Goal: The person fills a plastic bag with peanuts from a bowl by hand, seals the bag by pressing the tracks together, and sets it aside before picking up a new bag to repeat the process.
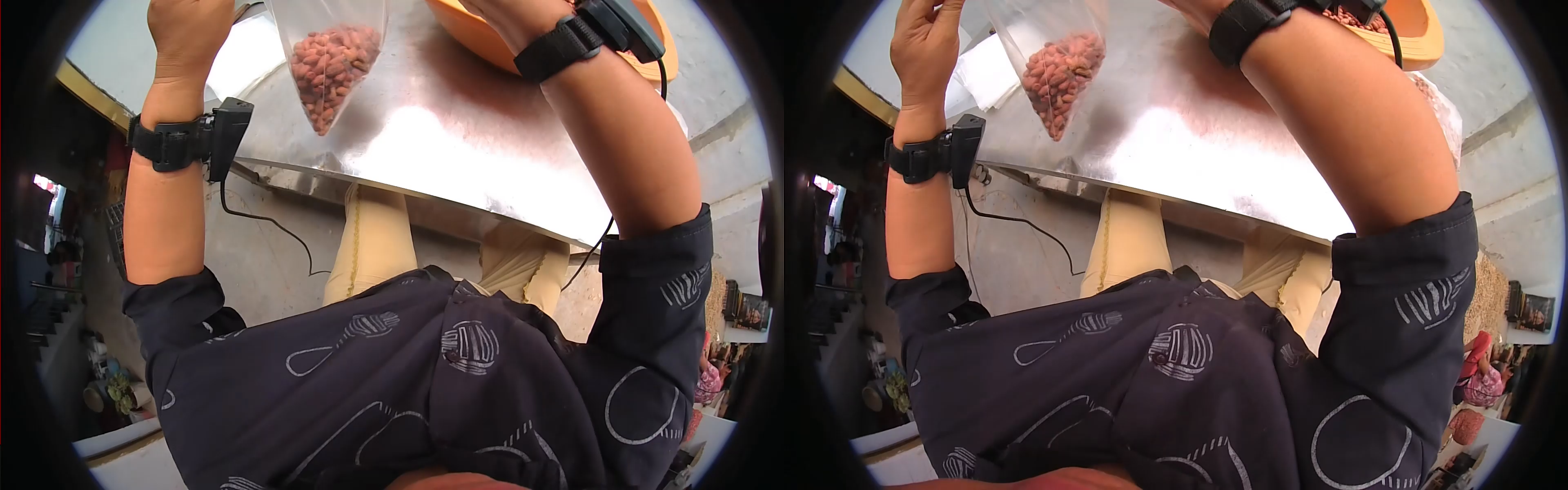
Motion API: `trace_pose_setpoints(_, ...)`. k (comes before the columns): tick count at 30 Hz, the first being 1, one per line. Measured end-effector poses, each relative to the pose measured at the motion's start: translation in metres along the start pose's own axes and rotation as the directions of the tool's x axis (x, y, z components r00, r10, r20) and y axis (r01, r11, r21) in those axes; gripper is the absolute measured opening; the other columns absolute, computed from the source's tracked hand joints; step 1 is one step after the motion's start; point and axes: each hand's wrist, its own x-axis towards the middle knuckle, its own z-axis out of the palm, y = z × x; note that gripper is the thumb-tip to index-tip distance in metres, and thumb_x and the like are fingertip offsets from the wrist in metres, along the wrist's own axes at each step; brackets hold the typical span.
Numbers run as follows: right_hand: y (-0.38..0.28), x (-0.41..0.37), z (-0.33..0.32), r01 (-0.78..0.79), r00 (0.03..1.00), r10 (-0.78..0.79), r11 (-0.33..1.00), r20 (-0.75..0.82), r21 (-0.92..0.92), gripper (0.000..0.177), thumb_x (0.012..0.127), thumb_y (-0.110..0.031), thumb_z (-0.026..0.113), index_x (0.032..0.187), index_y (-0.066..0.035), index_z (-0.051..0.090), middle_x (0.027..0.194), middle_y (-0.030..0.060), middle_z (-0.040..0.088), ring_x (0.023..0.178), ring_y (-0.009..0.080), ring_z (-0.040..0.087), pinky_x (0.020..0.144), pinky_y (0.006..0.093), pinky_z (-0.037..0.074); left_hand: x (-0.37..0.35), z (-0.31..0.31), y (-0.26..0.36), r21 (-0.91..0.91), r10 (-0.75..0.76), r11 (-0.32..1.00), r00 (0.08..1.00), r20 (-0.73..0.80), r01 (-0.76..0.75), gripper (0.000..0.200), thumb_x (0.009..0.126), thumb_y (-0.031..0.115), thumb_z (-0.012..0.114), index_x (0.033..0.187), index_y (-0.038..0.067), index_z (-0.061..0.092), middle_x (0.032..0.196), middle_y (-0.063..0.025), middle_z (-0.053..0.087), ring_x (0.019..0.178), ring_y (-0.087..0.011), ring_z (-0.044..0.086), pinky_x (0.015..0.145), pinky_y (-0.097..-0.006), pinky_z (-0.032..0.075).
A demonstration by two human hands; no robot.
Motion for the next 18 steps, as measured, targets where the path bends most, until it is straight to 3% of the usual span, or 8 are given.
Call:
trace_pose_setpoints(4, 0.045, -0.038, -0.016, -0.017, 0.996, 0.038, 0.965, 0.076, -0.260, 0.017, 0.084, -0.009, 0.056, 0.081, 0.004, 0.064, 0.064, 0.0137, 0.063, 0.053, 0.0213, 0.060, 0.054, 0.0338, 0.050, -0.030, 0.022, 0.020, 0.003, 0.032, 0.999, 0.992, 0.118, -0.033, 0.004, 0.081, -0.003, 0.064, 0.082, 0.001, 0.062, 0.098, -0.0074, 0.055, 0.068, -0.0103, 0.051, 0.057, -0.0230, 0.042)
trace_pose_setpoints(5, 0.057, -0.051, -0.020, 0.041, 0.994, 0.002, 0.919, 0.109, -0.391, 0.016, 0.084, -0.010, 0.056, 0.080, 0.004, 0.064, 0.064, 0.0143, 0.062, 0.055, 0.0221, 0.061, 0.057, 0.0349, 0.050, -0.043, 0.027, 0.022, -0.024, 0.030, 0.999, 0.983, 0.180, -0.026, 0.006, 0.082, 0.000, 0.066, 0.088, 0.002, 0.065, 0.100, -0.0064, 0.058, 0.074, -0.0107, 0.054, 0.061, -0.0222, 0.044)
trace_pose_setpoints(6, 0.061, -0.066, -0.023, 0.070, 0.989, -0.015, 0.926, 0.149, -0.370, 0.015, 0.082, -0.010, 0.057, 0.081, 0.003, 0.064, 0.064, 0.0172, 0.061, 0.059, 0.0240, 0.061, 0.060, 0.0370, 0.050, -0.056, 0.032, 0.024, -0.050, 0.028, 0.999, 0.970, 0.242, -0.016, 0.011, 0.083, 0.004, 0.068, 0.094, 0.003, 0.067, 0.102, -0.0053, 0.061, 0.079, -0.0111, 0.058, 0.064, -0.0214, 0.046)
trace_pose_setpoints(7, 0.062, -0.074, -0.025, -0.062, 0.969, 0.151, 0.913, 0.194, -0.403, 0.015, 0.084, -0.008, 0.055, 0.078, 0.001, 0.065, 0.066, 0.0130, 0.063, 0.060, 0.0197, 0.061, 0.058, 0.0326, 0.049, -0.068, 0.039, 0.030, -0.083, -0.026, 0.995, 0.964, 0.264, 0.050, 0.012, 0.081, 0.002, 0.068, 0.093, 0.003, 0.067, 0.103, -0.0065, 0.061, 0.079, -0.0129, 0.058, 0.064, -0.0222, 0.047)
trace_pose_setpoints(9, 0.073, -0.092, -0.029, -0.069, 0.954, 0.200, 0.873, 0.225, -0.483, 0.020, 0.086, -0.015, 0.058, 0.093, 0.003, 0.064, 0.073, 0.0086, 0.064, 0.063, 0.0148, 0.061, 0.063, 0.0280, 0.050, -0.079, 0.048, 0.038, -0.109, 0.036, 0.994, 0.959, 0.283, -0.005, 0.011, 0.082, 0.000, 0.067, 0.093, 0.002, 0.067, 0.104, -0.0076, 0.061, 0.079, -0.0136, 0.058, 0.063, -0.0222, 0.047)
trace_pose_setpoints(15, 0.067, -0.122, -0.058, -0.146, 0.924, 0.281, 0.888, 0.260, -0.437, 0.033, 0.085, -0.014, 0.056, 0.112, 0.005, 0.056, 0.089, 0.0131, 0.066, 0.075, 0.0167, 0.064, 0.072, 0.0286, 0.052, -0.087, 0.055, 0.049, -0.136, 0.017, 0.990, 0.951, 0.308, 0.027, 0.018, 0.081, 0.000, 0.067, 0.098, 0.005, 0.068, 0.107, -0.0083, 0.060, 0.078, -0.0130, 0.057, 0.068, -0.0228, 0.047)
trace_pose_setpoints(16, 0.067, -0.133, -0.067, 0.009, 0.955, 0.129, 0.886, 0.267, -0.463, 0.034, 0.085, -0.010, 0.057, 0.116, 0.003, 0.054, 0.101, 0.0129, 0.064, 0.087, 0.0164, 0.062, 0.078, 0.0284, 0.050, -0.087, 0.054, 0.054, -0.119, 0.000, 0.992, 0.956, 0.293, 0.037, 0.022, 0.081, -0.001, 0.067, 0.102, 0.004, 0.067, 0.109, -0.0083, 0.059, 0.077, -0.0124, 0.056, 0.068, -0.0228, 0.047)
trace_pose_setpoints(18, 0.051, -0.161, -0.084, -0.024, 0.963, 0.120, 0.929, 0.241, -0.368, 0.034, 0.085, -0.008, 0.057, 0.117, 0.001, 0.054, 0.106, 0.0113, 0.063, 0.092, 0.0163, 0.060, 0.081, 0.0284, 0.049, -0.089, 0.051, 0.068, -0.085, -0.050, 0.994, 0.963, 0.264, 0.075, 0.029, 0.080, -0.003, 0.067, 0.109, 0.003, 0.065, 0.112, -0.0082, 0.057, 0.075, -0.0113, 0.054, 0.070, -0.0230, 0.046)
